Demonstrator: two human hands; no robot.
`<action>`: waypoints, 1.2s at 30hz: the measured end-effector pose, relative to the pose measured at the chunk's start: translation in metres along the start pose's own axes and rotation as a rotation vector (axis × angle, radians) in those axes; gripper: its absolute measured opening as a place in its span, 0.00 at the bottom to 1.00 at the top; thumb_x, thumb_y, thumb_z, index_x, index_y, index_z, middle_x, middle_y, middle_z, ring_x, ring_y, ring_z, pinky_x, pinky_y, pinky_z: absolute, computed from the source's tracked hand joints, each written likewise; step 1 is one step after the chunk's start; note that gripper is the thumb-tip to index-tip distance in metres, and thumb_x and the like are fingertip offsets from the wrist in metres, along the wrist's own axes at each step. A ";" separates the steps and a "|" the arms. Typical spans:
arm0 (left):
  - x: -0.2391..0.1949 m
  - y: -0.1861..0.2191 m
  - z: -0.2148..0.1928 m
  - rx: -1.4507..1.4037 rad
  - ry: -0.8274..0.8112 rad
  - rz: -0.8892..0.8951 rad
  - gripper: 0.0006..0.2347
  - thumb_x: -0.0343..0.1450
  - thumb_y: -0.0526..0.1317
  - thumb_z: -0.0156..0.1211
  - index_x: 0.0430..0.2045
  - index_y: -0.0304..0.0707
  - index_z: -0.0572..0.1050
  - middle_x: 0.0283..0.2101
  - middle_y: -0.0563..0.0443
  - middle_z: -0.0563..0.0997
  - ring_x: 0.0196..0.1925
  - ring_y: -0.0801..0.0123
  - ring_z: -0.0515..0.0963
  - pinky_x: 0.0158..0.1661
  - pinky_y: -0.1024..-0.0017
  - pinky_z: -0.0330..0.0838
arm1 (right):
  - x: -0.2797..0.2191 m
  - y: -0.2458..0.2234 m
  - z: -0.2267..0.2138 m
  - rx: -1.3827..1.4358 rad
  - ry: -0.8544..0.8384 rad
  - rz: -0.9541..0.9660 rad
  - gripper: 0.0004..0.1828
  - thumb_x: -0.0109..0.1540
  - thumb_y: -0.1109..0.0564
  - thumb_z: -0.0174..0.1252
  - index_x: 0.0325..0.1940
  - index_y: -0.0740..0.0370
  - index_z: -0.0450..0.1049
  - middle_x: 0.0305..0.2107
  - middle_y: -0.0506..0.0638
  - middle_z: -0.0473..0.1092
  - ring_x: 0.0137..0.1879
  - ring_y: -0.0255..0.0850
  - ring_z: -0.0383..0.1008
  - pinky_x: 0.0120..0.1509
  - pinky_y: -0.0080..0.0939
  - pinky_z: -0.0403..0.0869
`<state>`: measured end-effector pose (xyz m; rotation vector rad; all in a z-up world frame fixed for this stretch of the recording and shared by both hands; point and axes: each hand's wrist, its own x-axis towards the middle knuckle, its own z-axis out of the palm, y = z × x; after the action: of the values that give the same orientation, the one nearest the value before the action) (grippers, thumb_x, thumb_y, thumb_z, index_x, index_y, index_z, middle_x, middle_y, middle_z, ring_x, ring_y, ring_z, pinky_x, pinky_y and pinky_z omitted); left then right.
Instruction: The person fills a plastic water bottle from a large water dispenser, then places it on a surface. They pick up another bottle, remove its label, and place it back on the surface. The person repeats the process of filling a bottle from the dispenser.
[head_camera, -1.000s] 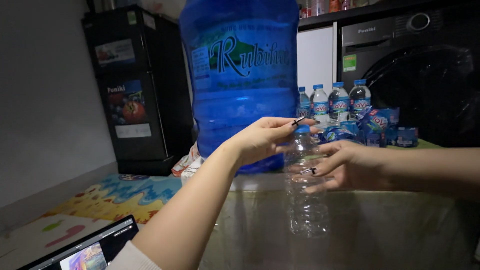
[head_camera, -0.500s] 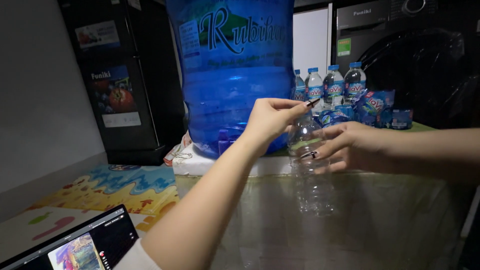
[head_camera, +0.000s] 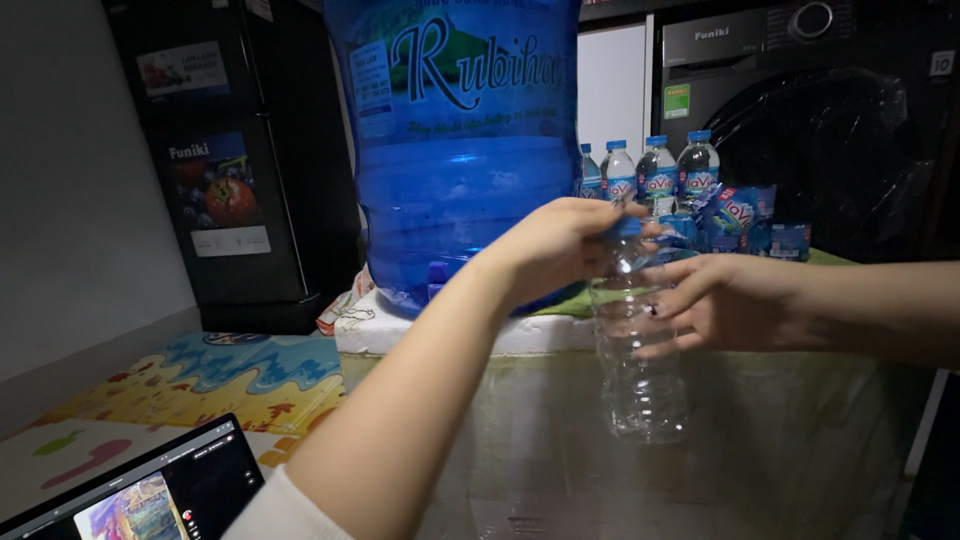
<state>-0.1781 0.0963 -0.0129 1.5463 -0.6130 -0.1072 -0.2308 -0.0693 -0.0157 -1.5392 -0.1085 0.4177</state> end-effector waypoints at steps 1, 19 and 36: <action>0.001 -0.003 -0.006 0.000 -0.001 0.001 0.21 0.76 0.40 0.45 0.63 0.25 0.67 0.59 0.38 0.77 0.59 0.52 0.78 0.59 0.53 0.73 | -0.001 -0.001 0.000 0.000 0.001 -0.001 0.34 0.58 0.76 0.38 0.69 0.67 0.66 0.64 0.68 0.70 0.69 0.66 0.68 0.71 0.67 0.63; 0.029 -0.043 0.002 0.944 0.693 0.298 0.17 0.72 0.48 0.52 0.46 0.39 0.83 0.50 0.45 0.85 0.53 0.48 0.82 0.53 0.50 0.73 | -0.006 -0.015 -0.011 -0.031 0.127 -0.021 0.22 0.58 0.71 0.42 0.56 0.63 0.60 0.52 0.64 0.69 0.59 0.59 0.70 0.70 0.67 0.67; 0.083 -0.134 -0.010 1.437 0.569 0.299 0.08 0.66 0.38 0.64 0.26 0.28 0.81 0.26 0.39 0.80 0.35 0.44 0.85 0.37 0.52 0.83 | 0.002 -0.008 -0.033 -0.014 0.059 -0.017 0.27 0.57 0.72 0.44 0.59 0.60 0.65 0.50 0.59 0.67 0.64 0.56 0.70 0.70 0.62 0.61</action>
<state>-0.0621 0.0617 -0.1143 2.6358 -0.4209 1.2033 -0.2170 -0.1001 -0.0097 -1.5619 -0.0784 0.3583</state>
